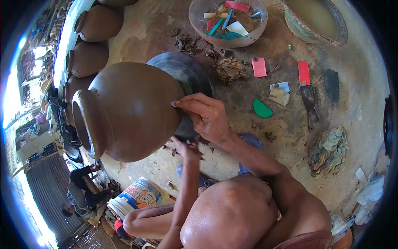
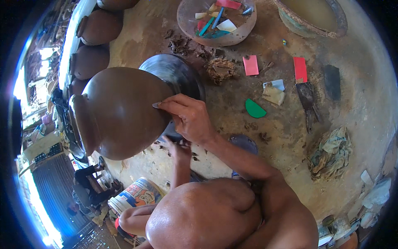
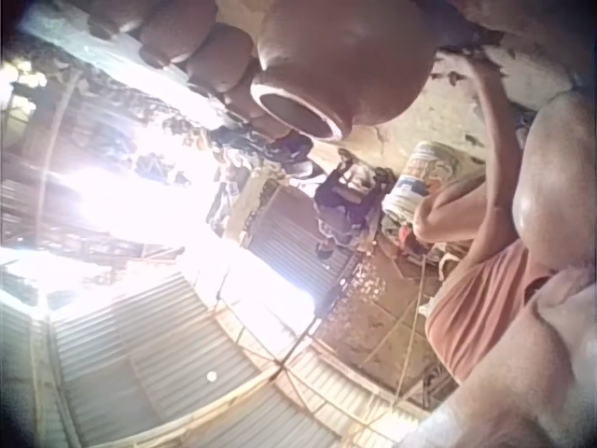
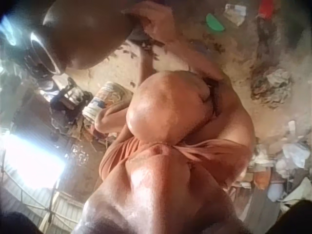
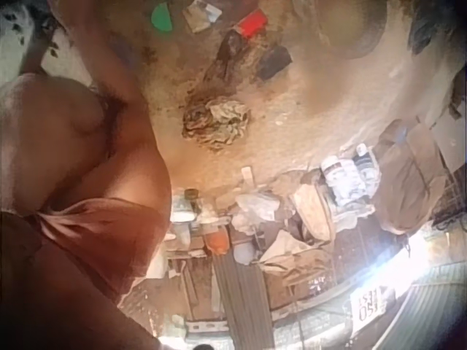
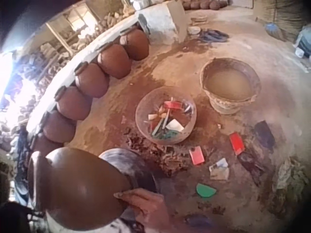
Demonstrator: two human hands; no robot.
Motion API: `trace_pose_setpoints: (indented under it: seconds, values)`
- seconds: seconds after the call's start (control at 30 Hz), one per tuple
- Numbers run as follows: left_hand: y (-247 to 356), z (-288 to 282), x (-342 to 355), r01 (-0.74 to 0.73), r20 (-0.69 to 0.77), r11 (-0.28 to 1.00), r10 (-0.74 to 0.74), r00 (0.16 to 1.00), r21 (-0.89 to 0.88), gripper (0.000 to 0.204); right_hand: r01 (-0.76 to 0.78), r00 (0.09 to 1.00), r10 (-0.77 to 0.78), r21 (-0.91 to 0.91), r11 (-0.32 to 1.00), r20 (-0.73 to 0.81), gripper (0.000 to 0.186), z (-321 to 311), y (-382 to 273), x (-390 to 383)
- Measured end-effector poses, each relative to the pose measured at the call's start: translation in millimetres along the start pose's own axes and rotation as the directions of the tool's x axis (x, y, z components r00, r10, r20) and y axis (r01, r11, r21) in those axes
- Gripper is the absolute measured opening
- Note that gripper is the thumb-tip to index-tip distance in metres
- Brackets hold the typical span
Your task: The person uses small plastic tools and a metal blade to smooth and refine the exterior surface of a large clay pot on a turntable.
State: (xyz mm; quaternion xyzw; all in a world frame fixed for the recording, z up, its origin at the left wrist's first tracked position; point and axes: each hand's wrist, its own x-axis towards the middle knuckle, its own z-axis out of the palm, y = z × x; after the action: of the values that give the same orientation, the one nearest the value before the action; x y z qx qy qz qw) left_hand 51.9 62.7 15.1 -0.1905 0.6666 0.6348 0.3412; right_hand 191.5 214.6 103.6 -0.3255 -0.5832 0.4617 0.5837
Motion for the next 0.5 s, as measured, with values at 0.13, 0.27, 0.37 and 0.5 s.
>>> trace_pose_setpoints:
  seconds: [0.13,0.27,0.37,0.5]
  values:
    - [-23.8,3.8,-57.2,0.260,0.295,0.878,-0.393,0.871,0.402,0.068,-0.054,0.998,0.052,-0.046,0.997,-0.042,0.035,-19.4,14.8,1.9]
    - [42.7,0.3,2.6,0.109,0.084,0.978,-0.125,0.989,0.180,0.059,-0.039,0.998,0.038,-0.025,0.999,-0.049,0.033,-16.8,9.8,14.1]
    - [39.1,-6.5,21.8,0.025,0.038,0.974,-0.035,0.999,0.225,0.061,-0.031,0.998,0.031,-0.002,1.000,-0.055,0.032,-2.4,9.3,16.5]
    - [-23.7,7.3,-40.1,0.218,0.208,0.929,-0.286,0.935,0.297,0.069,-0.037,0.996,0.035,-0.015,0.999,-0.087,0.031,-3.8,22.5,16.2]
